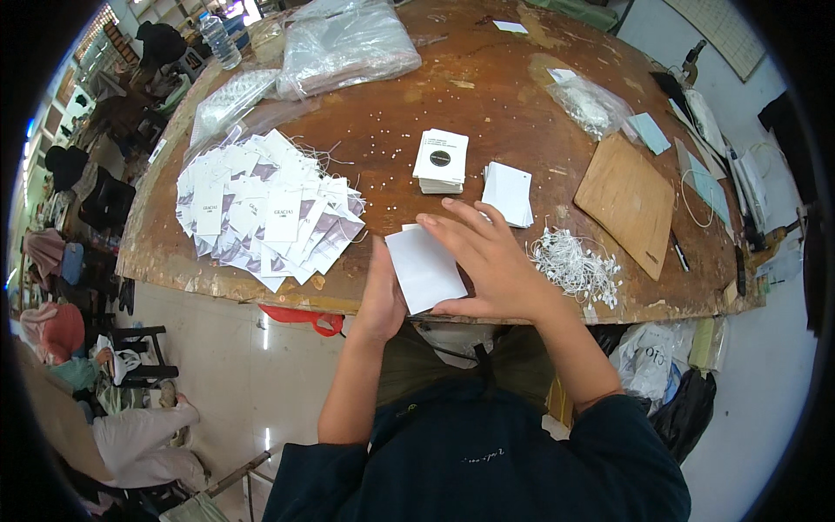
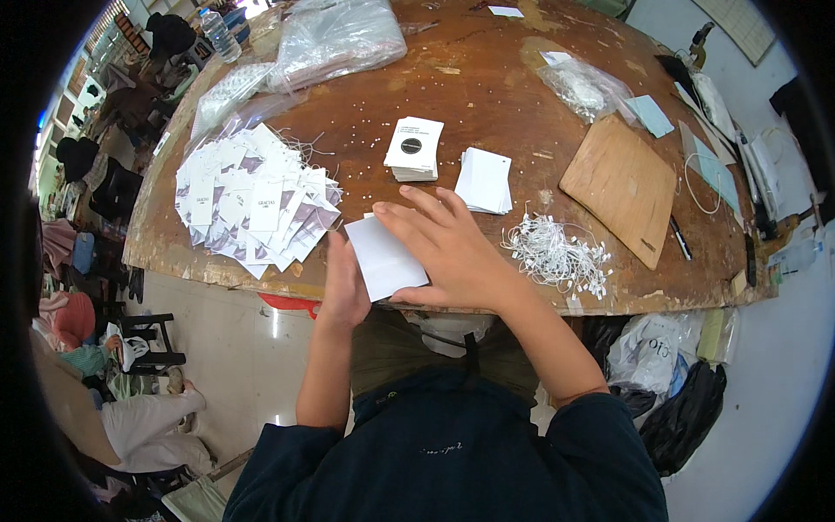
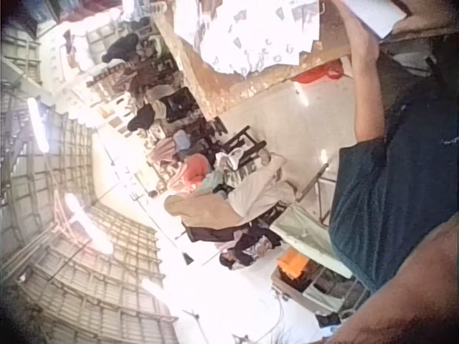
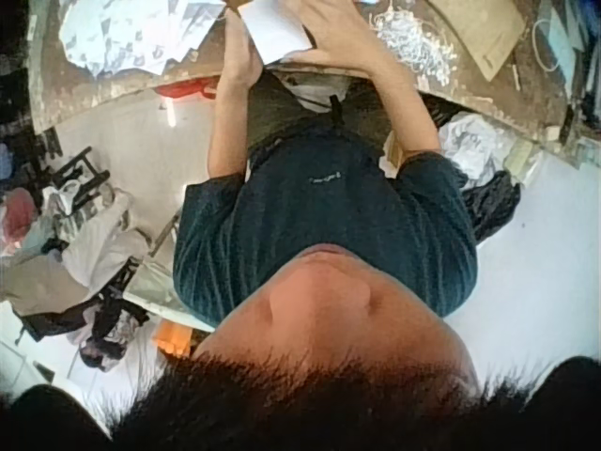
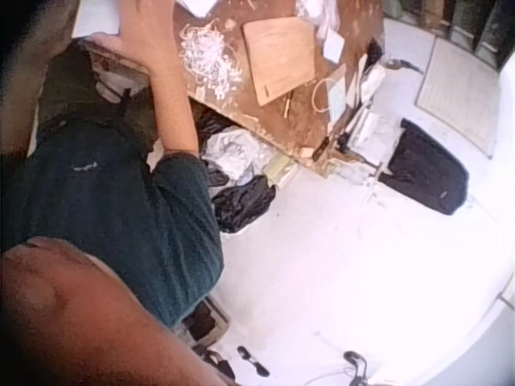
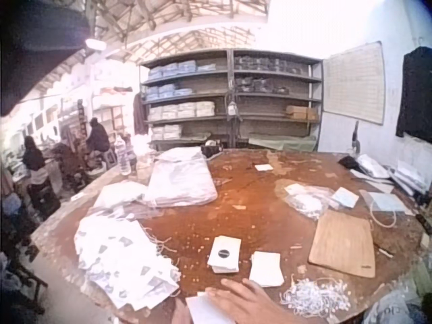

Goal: The person assembles small white paper packs by inserting a printed card into a folded paper sleeve and securing it with a white twist tie. The person repeats this process for multiple units, stacking completed packs on the table.

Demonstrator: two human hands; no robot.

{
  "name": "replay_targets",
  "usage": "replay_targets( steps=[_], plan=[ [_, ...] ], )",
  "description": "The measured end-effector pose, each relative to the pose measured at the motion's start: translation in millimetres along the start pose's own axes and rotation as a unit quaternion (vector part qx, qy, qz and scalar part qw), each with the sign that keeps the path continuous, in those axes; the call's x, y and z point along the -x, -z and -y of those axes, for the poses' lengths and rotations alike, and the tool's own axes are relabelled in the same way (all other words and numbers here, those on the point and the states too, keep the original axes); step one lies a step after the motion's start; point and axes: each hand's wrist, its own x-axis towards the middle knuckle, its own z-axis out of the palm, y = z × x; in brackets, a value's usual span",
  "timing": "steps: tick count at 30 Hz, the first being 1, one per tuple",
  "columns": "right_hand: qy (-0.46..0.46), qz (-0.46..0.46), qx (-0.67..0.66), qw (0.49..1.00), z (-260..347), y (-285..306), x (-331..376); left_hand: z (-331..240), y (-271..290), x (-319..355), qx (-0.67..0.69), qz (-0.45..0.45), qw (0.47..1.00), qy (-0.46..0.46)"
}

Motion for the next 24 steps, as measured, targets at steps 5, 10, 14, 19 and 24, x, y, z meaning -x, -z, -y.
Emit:
replay_targets(
  steps=[5,10,14,19,24],
  plan=[
    [-0.021,-0.140,-0.100,0.985,0.3,-17.7,-0.8,0.6,-4.6,0.6,-0.025,0.003,1.000,-0.011],
    [-0.296,-0.248,-0.407,0.828,4.6,-36.4,1.1,-1.2,-11.4,4.4,-0.034,0.030,0.999,0.000],
    [-0.329,-0.268,-0.466,0.777,5.8,-41.7,2.4,-0.3,-11.1,2.7,-0.066,0.016,0.998,-0.006],
    [-0.356,-0.265,-0.502,0.742,10.4,-41.1,0.3,3.6,-8.8,-0.5,-0.071,0.015,0.997,-0.018],
    [-0.361,-0.267,-0.529,0.720,13.9,-39.8,-1.8,4.9,-12.0,-0.3,-0.083,0.001,0.996,-0.029]
  ],
)
